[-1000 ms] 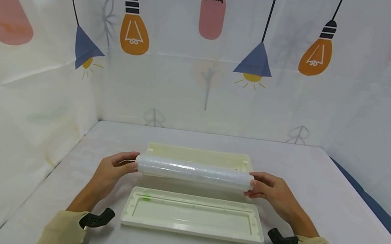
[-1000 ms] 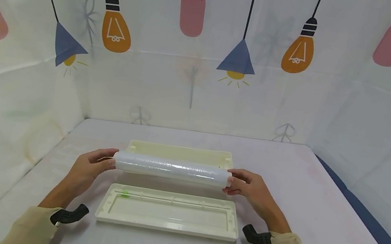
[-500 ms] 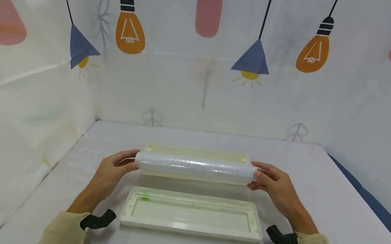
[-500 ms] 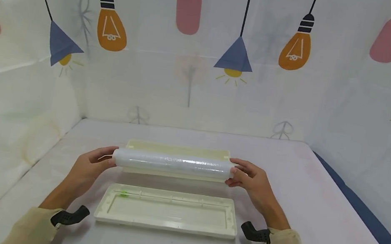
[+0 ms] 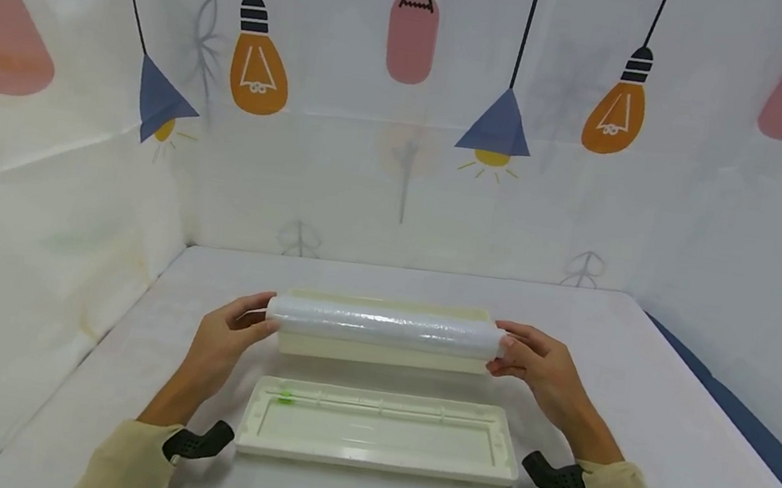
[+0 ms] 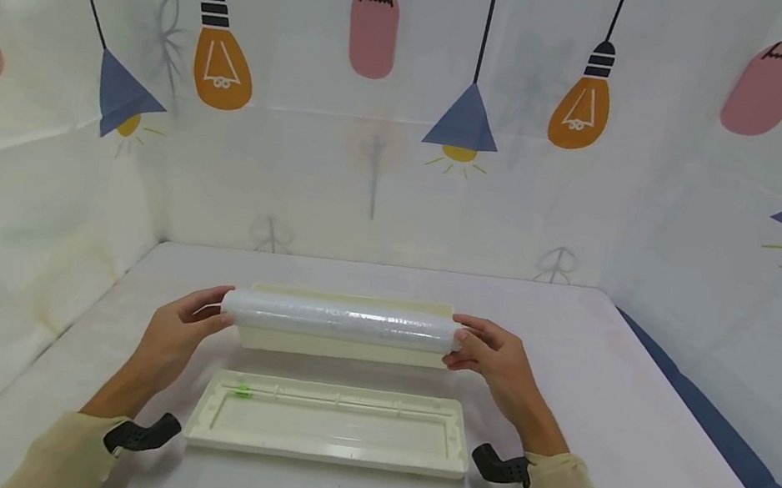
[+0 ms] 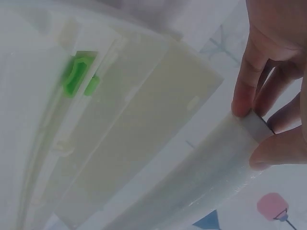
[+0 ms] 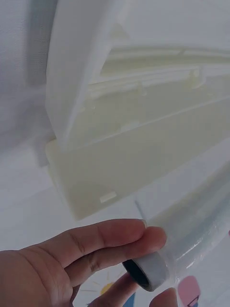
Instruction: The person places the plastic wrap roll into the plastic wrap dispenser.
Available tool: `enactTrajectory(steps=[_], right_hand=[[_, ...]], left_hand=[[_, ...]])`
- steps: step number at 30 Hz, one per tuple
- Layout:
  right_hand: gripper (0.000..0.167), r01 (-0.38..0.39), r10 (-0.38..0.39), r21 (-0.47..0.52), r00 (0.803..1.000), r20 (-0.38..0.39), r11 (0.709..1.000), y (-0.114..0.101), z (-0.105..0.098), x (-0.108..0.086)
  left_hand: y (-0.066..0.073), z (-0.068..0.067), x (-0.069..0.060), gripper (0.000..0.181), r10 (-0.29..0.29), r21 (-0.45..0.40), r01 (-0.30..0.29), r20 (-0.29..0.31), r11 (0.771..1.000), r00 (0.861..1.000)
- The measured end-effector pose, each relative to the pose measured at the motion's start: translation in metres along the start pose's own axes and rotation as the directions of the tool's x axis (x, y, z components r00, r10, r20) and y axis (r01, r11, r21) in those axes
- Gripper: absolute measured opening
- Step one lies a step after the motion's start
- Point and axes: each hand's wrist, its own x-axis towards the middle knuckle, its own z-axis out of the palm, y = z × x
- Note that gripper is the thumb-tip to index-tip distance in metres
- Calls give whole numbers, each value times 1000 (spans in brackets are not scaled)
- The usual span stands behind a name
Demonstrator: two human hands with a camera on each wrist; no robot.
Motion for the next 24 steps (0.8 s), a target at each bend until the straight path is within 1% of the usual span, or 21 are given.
enactTrajectory(steps=[6, 11, 15, 18, 20, 24], right_hand=[[47, -17, 18, -32, 999, 39, 999, -2, -1, 1], [48, -13, 16, -49, 998, 57, 999, -4, -1, 3], [48, -8, 13, -69, 998, 64, 998, -5, -2, 4], [47, -11, 17, -99, 998, 63, 995, -7, -5, 5], [47, -18, 27, -120, 997, 72, 993, -8, -6, 7], [48, -38, 54, -163, 994, 93, 986, -12, -9, 13]], left_hand=[[2, 1, 0, 57, 5, 37, -4, -22, 999, 1000], [6, 0, 1, 57, 27, 73, -27, -8, 997, 1000], [10, -1, 5, 57, 39, 85, -39, 9, 996, 999], [14, -2, 12, 57, 42, 86, -44, 28, 995, 999], [18, -3, 15, 58, 43, 95, -47, 41, 994, 998], [22, -4, 22, 59, 35, 111, -40, 48, 993, 998]])
